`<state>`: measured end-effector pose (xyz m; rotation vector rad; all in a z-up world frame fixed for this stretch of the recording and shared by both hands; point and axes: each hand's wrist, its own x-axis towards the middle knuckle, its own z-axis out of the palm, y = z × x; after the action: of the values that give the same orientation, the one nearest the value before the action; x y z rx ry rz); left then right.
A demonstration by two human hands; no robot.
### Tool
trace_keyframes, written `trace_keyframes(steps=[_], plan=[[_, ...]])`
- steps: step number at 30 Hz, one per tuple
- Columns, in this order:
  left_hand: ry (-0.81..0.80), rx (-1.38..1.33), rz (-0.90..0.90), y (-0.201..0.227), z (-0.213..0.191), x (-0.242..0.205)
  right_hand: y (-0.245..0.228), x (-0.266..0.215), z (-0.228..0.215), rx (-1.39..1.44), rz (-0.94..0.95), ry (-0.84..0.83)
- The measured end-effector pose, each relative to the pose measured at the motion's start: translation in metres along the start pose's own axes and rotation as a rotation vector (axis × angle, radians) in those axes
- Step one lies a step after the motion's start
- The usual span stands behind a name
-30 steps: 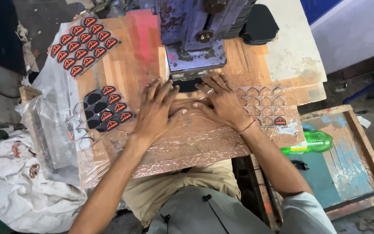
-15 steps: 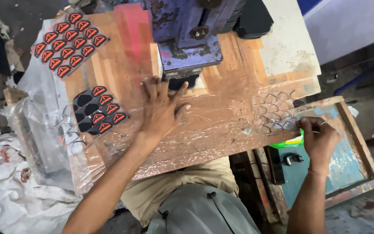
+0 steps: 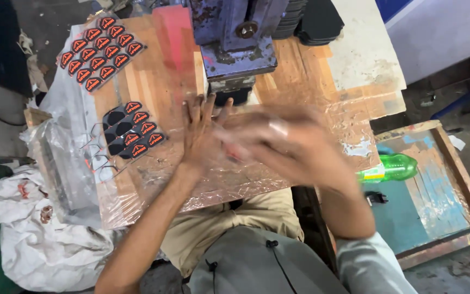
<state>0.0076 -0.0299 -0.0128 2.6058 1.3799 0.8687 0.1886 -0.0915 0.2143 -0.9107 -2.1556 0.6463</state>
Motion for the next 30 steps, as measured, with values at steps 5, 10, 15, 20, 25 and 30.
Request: trace_keyframes(steps=[5,10,15,20,25,30], plan=[[-0.578,-0.194,-0.294,-0.026,0.039,-0.029,0.115,0.041,0.107,0.473,0.361,-0.155],[-0.326,-0.02,-0.137,0.001,-0.021,0.002,0.229,-0.022,0.133,0.565,0.752,0.172],[-0.12,-0.044,-0.041,-0.001,-0.008,-0.001,0.283,-0.035,0.105,0.682,0.755,0.581],[-0.114,-0.062,-0.077,-0.002,-0.016,0.001,0.244,-0.033,0.077,-0.228,0.519,0.189],[-0.071,-0.108,-0.1,-0.005,-0.02,0.005,0.184,-0.043,0.075,-0.5,0.394,0.1],[-0.062,-0.067,-0.07,-0.005,-0.02,0.005,0.174,-0.06,0.087,-0.658,0.232,0.034]])
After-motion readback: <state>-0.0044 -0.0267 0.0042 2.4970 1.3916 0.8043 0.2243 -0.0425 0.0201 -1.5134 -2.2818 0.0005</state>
